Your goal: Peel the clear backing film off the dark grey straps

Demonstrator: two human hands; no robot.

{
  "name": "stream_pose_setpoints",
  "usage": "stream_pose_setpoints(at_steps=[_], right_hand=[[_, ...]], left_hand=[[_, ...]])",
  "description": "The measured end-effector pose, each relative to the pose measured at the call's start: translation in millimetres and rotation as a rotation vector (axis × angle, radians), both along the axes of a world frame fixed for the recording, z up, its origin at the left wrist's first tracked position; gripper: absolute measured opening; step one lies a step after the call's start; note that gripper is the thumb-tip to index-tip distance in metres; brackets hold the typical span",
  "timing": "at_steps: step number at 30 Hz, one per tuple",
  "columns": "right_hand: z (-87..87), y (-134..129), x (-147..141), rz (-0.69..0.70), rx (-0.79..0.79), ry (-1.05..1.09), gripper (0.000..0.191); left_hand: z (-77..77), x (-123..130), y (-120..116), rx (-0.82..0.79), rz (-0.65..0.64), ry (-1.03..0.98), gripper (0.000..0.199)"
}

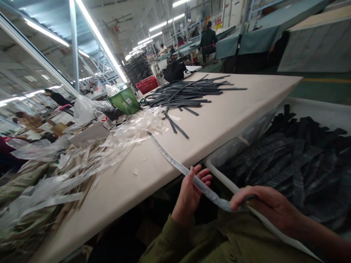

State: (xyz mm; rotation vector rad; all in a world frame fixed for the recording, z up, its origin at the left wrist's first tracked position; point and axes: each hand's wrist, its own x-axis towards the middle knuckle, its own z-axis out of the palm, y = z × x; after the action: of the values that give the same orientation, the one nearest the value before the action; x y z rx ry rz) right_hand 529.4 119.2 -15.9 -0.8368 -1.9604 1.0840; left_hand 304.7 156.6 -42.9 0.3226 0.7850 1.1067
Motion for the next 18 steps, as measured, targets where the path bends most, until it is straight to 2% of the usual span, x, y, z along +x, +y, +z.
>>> stream_pose_setpoints(at_steps=[2,4,7,10,11,13,15,18], right_hand=[[7.8,-7.0,15.7,0.023,-0.180,-0.055,0.031],[7.3,-13.1,27.3,0.052,-0.300,-0.099,0.033],[-9.9,-21.1,31.9,0.096,-0.425,-0.142,0.037],[-30.4,-24.7,22.6,0.117,-0.499,-0.120,0.040],[-34.0,-23.7,17.8,0.125,-0.506,-0.096,0.041],[-33.6,-17.3,8.0,0.117,-0.502,-0.027,0.042],[-25.1,-4.3,0.2,0.046,-0.458,0.062,0.041],[-8.0,23.0,-5.9,-0.143,-0.349,0.261,0.035]], left_hand=[[14.4,-14.9,27.6,0.014,0.138,0.076,0.039],[33.8,-33.1,58.6,0.049,0.301,0.108,0.030],[63.7,-59.7,97.6,0.127,0.511,0.131,0.024],[78.9,-72.2,111.0,0.200,0.577,0.174,0.022],[77.9,-71.3,108.5,0.231,0.552,0.204,0.022],[65.9,-62.4,94.2,0.301,0.419,0.284,0.026],[43.3,-47.7,71.0,0.357,0.215,0.366,0.036],[5.7,-25.4,30.9,0.365,-0.084,0.426,0.044]])
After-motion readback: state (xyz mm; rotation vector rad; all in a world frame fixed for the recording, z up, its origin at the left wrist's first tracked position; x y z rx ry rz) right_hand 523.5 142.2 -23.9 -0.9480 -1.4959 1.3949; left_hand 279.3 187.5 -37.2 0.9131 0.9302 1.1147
